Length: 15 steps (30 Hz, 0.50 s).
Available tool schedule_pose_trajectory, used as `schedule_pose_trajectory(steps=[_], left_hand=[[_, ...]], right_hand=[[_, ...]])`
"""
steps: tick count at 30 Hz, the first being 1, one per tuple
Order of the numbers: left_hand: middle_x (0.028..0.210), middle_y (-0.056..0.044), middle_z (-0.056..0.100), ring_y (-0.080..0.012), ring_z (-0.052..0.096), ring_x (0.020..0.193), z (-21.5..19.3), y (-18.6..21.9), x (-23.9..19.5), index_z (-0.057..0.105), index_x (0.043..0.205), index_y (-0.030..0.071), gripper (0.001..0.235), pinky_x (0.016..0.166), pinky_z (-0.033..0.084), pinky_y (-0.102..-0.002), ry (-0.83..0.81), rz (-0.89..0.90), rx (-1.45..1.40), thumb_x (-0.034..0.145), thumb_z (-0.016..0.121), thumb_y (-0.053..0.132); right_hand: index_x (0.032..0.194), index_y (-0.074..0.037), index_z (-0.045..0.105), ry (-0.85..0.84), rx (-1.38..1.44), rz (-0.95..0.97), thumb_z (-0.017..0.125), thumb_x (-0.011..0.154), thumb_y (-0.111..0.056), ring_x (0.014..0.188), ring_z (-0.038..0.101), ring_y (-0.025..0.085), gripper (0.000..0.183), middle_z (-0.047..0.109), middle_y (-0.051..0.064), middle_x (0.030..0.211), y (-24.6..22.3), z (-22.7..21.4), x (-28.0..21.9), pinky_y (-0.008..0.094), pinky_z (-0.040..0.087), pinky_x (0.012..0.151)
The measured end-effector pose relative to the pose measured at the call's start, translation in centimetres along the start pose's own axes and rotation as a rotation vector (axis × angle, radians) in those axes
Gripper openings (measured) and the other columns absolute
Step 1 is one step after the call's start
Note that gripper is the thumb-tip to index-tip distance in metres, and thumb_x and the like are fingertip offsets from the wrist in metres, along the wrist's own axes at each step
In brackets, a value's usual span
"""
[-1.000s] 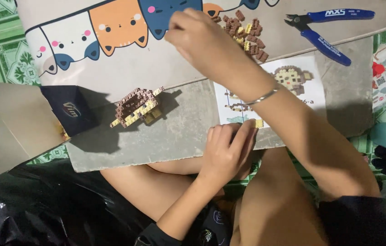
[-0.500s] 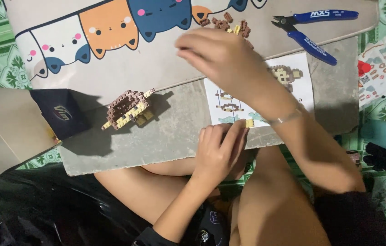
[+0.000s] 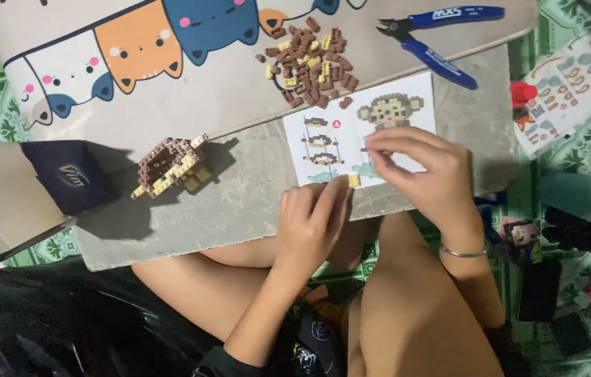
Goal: The person assembles a small toy figure using tiny interlocking bricks, following a printed instruction sheet. They pick individual bricks from a pile, connect them to form a curved piece, and then attach it to a larger assembled section.
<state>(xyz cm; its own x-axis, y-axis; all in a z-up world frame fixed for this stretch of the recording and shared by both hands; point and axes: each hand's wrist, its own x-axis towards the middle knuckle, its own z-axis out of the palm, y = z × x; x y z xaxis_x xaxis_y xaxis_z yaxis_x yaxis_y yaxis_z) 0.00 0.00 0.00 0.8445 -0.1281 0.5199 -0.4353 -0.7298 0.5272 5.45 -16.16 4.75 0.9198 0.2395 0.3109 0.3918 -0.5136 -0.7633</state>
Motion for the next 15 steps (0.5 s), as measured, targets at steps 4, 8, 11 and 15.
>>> schedule_pose_trajectory(steps=[4,8,11,15], left_hand=[[0.075,-0.005,0.049,-0.0205,0.05,0.062,-0.24,0.44,0.17,0.065,0.103,0.008,0.024,0.057,0.041,-0.03,-0.017,-0.02,-0.017,0.08,0.07,0.011],[0.076,-0.006,0.05,-0.0201,0.051,0.063,-0.57,0.71,0.47,0.066,0.103,0.007,0.023,0.058,0.041,-0.029,-0.039,-0.034,-0.044,0.08,0.07,0.009],[0.076,-0.006,0.052,-0.0201,0.052,0.064,-0.61,0.73,0.57,0.066,0.102,0.006,0.023,0.058,0.042,-0.029,-0.05,-0.035,-0.042,0.08,0.07,0.009],[0.076,-0.006,0.051,-0.0198,0.052,0.064,-0.52,0.4,0.39,0.066,0.103,0.006,0.024,0.059,0.042,-0.028,-0.062,-0.028,-0.046,0.079,0.071,0.008]], right_hand=[[0.084,0.003,0.069,0.006,0.008,-0.032,0.071,0.074,0.015,0.073,0.067,0.026,0.015,0.067,0.015,0.086,-0.03,-0.2,-0.17,0.033,0.057,0.066],[0.079,0.002,0.067,0.014,0.0,-0.003,0.071,0.073,0.015,0.071,0.066,0.024,0.015,0.066,0.012,0.082,-0.23,-0.17,-0.23,0.032,0.057,0.064],[0.078,0.004,0.066,0.011,0.016,-0.009,0.07,0.073,0.015,0.069,0.066,0.024,0.013,0.066,0.013,0.08,-0.33,-0.14,-0.07,0.032,0.057,0.063],[0.077,0.004,0.064,0.012,0.027,-0.023,0.069,0.07,0.017,0.069,0.065,0.025,0.015,0.066,0.013,0.078,-0.31,0.07,-0.01,0.031,0.056,0.062]])
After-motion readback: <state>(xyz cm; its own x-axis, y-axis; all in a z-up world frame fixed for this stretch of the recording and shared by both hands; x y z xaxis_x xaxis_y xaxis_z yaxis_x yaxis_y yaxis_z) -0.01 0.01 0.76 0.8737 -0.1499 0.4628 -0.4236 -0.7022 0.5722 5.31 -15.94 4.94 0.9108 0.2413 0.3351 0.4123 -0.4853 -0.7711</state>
